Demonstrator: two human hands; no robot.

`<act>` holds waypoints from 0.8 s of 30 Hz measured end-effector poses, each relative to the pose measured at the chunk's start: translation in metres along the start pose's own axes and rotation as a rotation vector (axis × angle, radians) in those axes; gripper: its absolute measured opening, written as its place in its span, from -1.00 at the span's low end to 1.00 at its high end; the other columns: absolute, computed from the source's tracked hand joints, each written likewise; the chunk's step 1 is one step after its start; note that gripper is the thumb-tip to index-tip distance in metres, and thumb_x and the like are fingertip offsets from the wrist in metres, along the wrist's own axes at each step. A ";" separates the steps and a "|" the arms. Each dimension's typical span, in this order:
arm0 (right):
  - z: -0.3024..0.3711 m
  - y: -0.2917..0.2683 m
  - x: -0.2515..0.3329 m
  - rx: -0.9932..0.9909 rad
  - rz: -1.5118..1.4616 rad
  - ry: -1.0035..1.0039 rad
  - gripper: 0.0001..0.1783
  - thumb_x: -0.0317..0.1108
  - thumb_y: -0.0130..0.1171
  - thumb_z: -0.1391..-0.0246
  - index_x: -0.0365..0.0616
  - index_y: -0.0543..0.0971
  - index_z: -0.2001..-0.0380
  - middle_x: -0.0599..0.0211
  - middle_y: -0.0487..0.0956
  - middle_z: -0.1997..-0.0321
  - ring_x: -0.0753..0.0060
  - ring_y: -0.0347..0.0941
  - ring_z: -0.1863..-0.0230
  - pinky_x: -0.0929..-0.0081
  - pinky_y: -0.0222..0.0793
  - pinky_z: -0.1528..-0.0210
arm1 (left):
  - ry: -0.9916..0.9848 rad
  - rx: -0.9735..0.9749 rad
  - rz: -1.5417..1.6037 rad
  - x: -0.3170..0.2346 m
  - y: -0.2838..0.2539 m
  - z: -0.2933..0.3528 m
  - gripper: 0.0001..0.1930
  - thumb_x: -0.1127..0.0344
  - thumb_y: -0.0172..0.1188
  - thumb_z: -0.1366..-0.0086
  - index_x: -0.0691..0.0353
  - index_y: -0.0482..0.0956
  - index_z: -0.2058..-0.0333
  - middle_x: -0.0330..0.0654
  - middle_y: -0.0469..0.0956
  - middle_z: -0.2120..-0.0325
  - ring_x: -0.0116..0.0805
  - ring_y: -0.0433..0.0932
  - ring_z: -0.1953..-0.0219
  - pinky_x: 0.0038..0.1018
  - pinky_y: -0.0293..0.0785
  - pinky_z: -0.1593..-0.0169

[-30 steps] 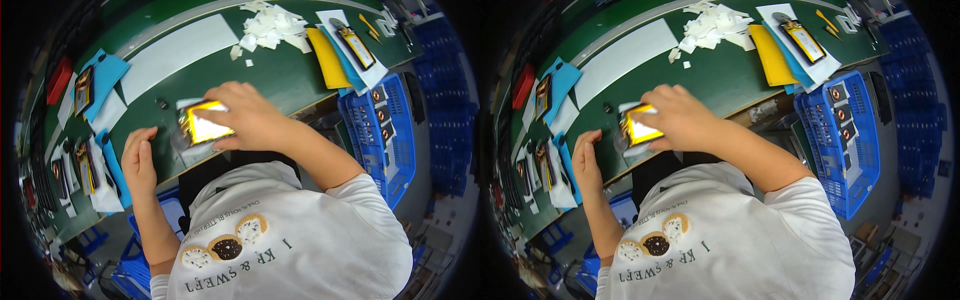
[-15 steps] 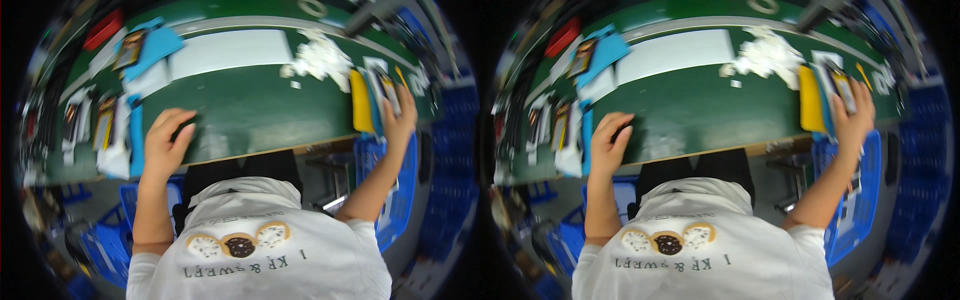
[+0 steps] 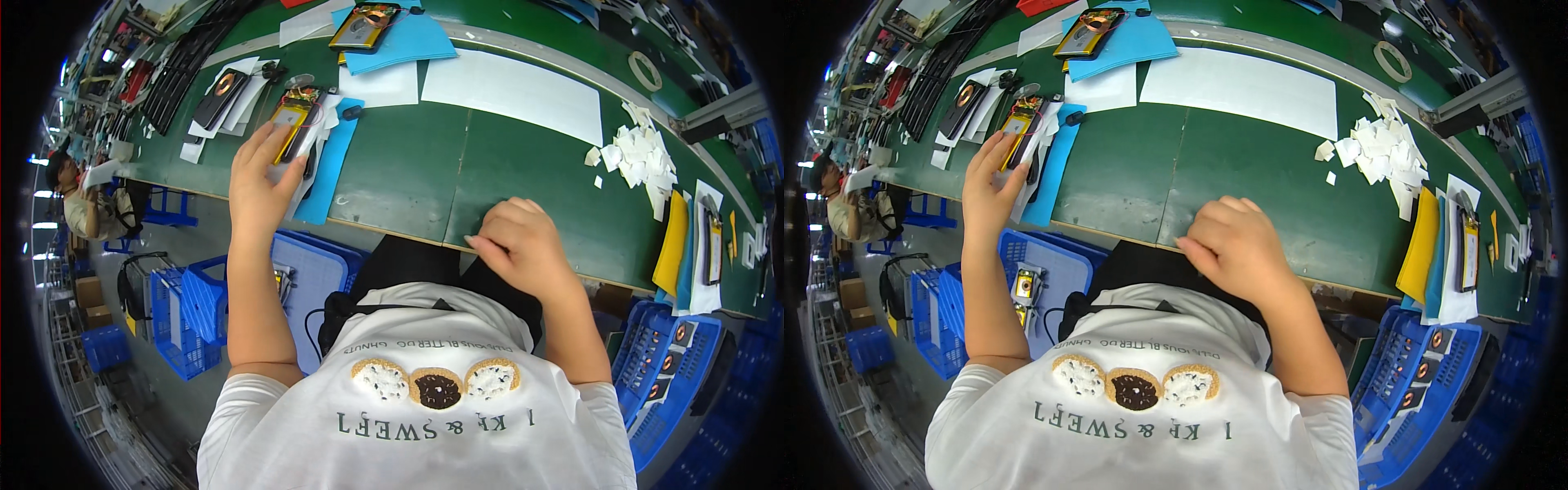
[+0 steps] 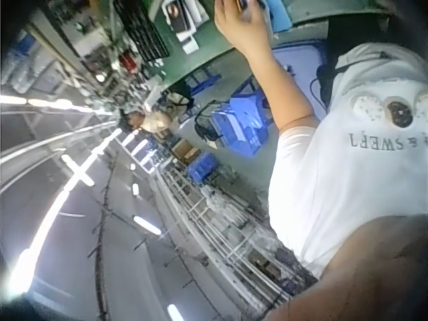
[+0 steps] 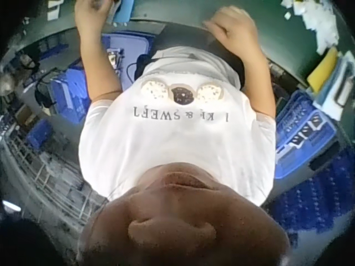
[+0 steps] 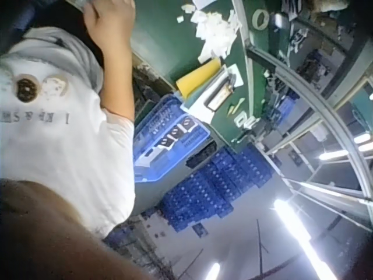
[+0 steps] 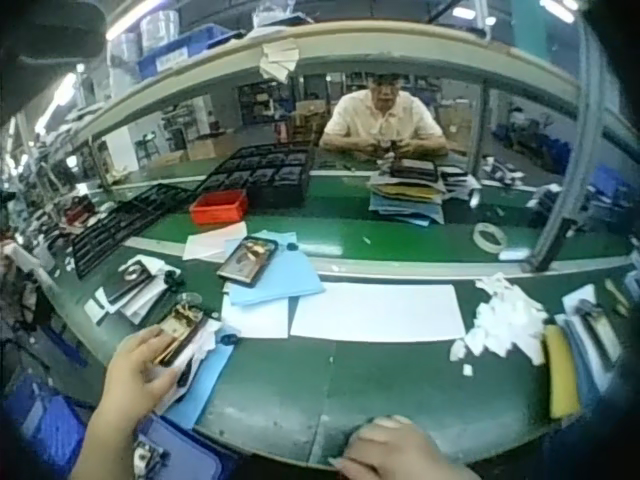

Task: Assemble electronic components by placing a battery into a plastic casing and applying adhesive tape.

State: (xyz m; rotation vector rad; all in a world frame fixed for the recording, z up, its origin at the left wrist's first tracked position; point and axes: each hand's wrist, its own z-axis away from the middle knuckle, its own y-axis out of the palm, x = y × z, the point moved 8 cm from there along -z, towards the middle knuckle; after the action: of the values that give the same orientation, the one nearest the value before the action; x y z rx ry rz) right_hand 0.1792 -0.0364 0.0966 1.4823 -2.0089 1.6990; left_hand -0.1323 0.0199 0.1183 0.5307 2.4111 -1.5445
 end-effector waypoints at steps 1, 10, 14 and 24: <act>-0.001 0.000 -0.003 0.002 -0.046 0.025 -0.84 -0.36 0.33 0.07 -0.12 0.56 0.59 0.36 0.50 0.48 0.19 0.41 0.40 0.29 0.32 0.30 | -0.020 -0.002 0.059 0.005 -0.001 -0.001 -0.51 0.29 0.41 -0.05 0.11 0.61 -0.02 -0.05 0.49 -0.11 -0.04 0.43 -0.14 -0.25 0.35 -0.20; -0.008 0.002 0.012 -0.013 -0.061 0.026 -0.83 -0.39 0.34 0.08 -0.16 0.55 0.60 0.32 0.52 0.49 0.17 0.41 0.44 0.29 0.34 0.34 | -0.019 0.027 0.011 0.014 -0.015 -0.011 -0.52 0.28 0.42 -0.07 0.27 0.55 0.02 0.11 0.46 -0.10 -0.06 0.52 -0.08 -0.33 0.45 -0.11; 0.001 0.001 0.022 -0.006 -0.051 0.047 -0.82 -0.41 0.35 0.10 -0.16 0.53 0.61 0.32 0.53 0.48 0.18 0.42 0.44 0.31 0.33 0.35 | -0.154 0.094 0.043 0.013 -0.013 -0.010 -0.50 0.30 0.37 -0.07 0.26 0.56 -0.02 -0.03 0.50 -0.07 -0.17 0.62 0.11 -0.39 0.56 0.05; 0.006 0.006 0.032 0.001 -0.057 0.092 -0.83 -0.44 0.36 0.12 -0.18 0.54 0.61 0.31 0.54 0.48 0.19 0.44 0.42 0.34 0.35 0.38 | -0.419 0.057 0.377 0.047 -0.036 -0.014 -0.64 0.31 0.31 -0.15 0.27 0.67 0.07 -0.19 0.66 0.34 -0.52 0.55 0.33 -0.57 0.46 0.20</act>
State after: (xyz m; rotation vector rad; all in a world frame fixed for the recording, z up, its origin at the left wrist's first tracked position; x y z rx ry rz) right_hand 0.1617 -0.0609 0.1108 1.4203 -1.9023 1.7128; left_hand -0.1896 0.0269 0.1359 0.5666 1.8381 -1.3964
